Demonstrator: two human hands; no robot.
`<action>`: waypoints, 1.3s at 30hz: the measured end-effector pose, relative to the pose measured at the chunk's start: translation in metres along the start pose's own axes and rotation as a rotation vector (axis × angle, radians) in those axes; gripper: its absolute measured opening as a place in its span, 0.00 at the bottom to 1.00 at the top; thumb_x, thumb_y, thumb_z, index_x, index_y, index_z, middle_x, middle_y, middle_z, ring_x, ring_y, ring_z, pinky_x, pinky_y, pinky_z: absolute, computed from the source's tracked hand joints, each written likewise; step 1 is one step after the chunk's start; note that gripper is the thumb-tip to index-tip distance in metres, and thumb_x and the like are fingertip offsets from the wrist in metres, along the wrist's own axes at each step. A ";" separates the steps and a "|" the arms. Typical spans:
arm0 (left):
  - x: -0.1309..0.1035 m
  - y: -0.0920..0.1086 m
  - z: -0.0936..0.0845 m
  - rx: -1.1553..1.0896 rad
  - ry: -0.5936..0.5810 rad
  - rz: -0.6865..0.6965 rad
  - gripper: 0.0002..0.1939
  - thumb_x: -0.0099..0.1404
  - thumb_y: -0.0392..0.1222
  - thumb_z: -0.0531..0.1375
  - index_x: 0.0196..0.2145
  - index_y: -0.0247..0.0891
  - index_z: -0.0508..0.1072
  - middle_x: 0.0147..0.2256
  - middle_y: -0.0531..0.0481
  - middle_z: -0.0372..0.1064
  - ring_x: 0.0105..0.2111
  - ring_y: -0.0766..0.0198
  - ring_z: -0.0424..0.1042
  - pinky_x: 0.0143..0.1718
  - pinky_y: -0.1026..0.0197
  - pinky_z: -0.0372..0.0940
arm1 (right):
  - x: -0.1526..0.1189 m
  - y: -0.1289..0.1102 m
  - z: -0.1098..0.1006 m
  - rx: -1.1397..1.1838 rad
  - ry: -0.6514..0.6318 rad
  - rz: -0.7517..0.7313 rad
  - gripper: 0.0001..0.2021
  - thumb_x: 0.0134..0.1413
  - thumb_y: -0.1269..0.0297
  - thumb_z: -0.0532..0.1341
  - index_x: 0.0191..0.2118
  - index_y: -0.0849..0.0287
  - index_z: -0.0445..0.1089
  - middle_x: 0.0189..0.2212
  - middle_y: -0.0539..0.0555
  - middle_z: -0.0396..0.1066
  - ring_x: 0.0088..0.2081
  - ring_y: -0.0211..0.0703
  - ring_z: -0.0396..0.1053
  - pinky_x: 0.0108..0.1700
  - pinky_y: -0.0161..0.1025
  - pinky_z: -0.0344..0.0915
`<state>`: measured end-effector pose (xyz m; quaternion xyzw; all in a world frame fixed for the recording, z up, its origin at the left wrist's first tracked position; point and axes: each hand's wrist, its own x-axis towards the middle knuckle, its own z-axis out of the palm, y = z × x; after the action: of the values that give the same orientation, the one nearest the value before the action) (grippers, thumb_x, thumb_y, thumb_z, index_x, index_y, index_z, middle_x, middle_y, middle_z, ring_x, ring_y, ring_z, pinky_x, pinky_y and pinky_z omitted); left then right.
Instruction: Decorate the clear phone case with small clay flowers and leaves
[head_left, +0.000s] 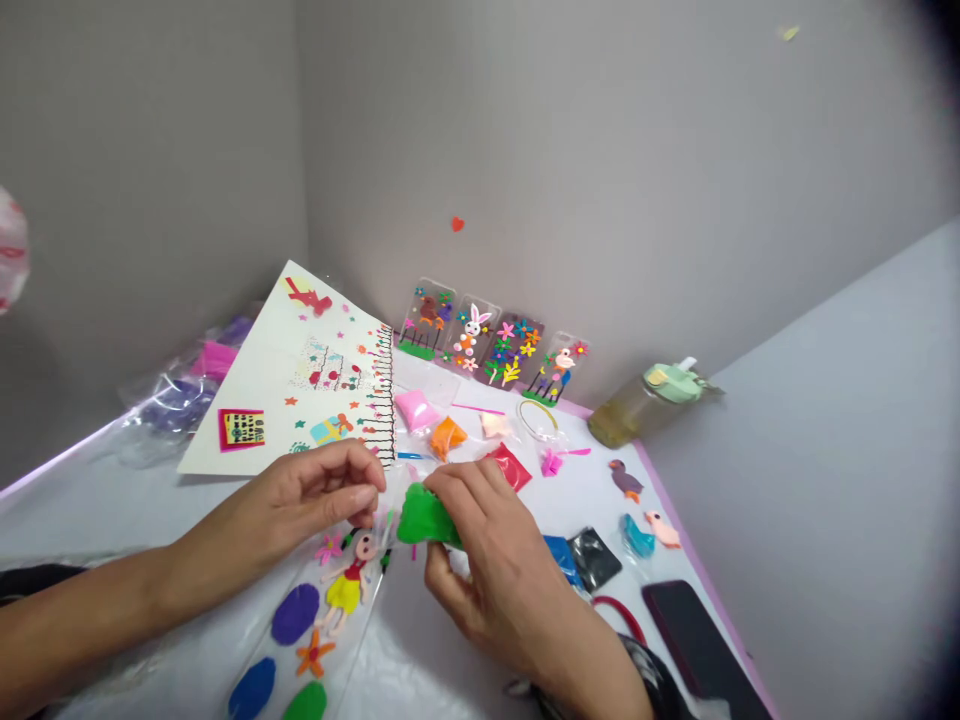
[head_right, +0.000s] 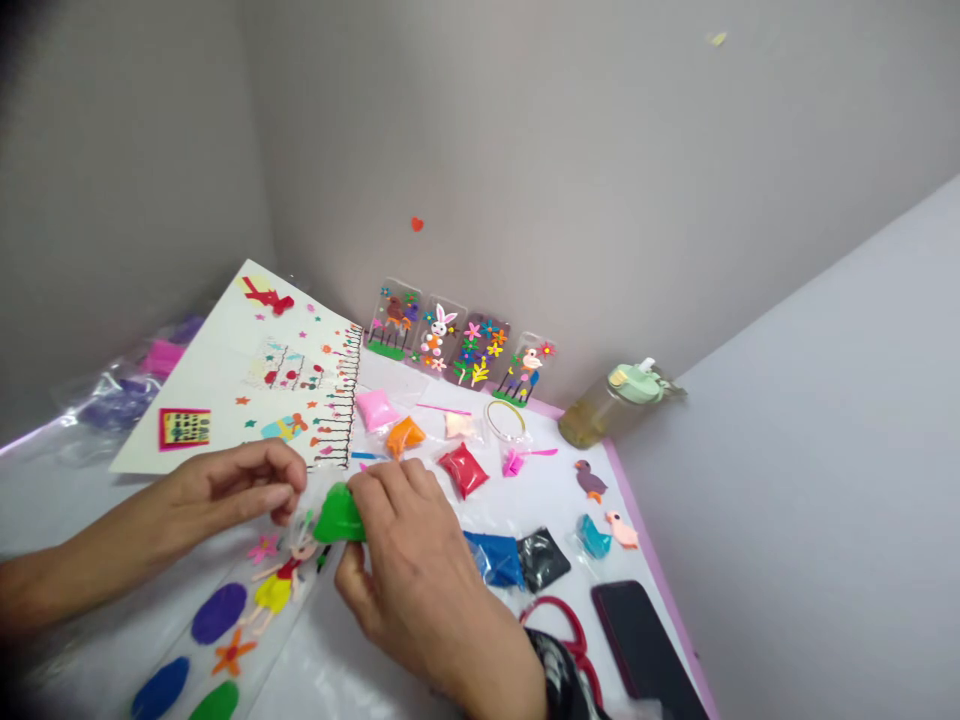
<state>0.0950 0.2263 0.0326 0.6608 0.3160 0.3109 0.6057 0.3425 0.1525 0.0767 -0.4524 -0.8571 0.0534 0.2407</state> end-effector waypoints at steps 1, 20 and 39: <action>0.001 0.000 0.002 -0.017 -0.023 0.000 0.14 0.76 0.56 0.66 0.40 0.43 0.79 0.34 0.52 0.76 0.35 0.59 0.74 0.40 0.59 0.72 | 0.000 0.001 0.002 -0.003 0.004 0.000 0.15 0.64 0.75 0.59 0.54 0.59 0.70 0.49 0.62 0.79 0.49 0.58 0.74 0.51 0.55 0.77; 0.001 0.004 -0.001 -0.178 -0.137 -0.087 0.14 0.76 0.55 0.67 0.38 0.43 0.81 0.32 0.53 0.80 0.32 0.61 0.76 0.39 0.60 0.72 | -0.002 -0.005 0.005 -0.040 0.136 -0.030 0.21 0.79 0.51 0.63 0.65 0.60 0.67 0.60 0.68 0.77 0.59 0.63 0.76 0.59 0.60 0.78; -0.017 0.020 0.011 0.027 -0.198 -0.087 0.17 0.75 0.56 0.65 0.35 0.42 0.73 0.33 0.54 0.71 0.35 0.60 0.70 0.39 0.61 0.65 | 0.003 -0.033 -0.005 0.847 -0.056 0.426 0.11 0.69 0.70 0.64 0.32 0.55 0.71 0.33 0.46 0.70 0.36 0.39 0.68 0.40 0.36 0.60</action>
<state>0.0945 0.2045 0.0510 0.6820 0.2873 0.2132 0.6379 0.3193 0.1349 0.0923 -0.4786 -0.6542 0.4584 0.3644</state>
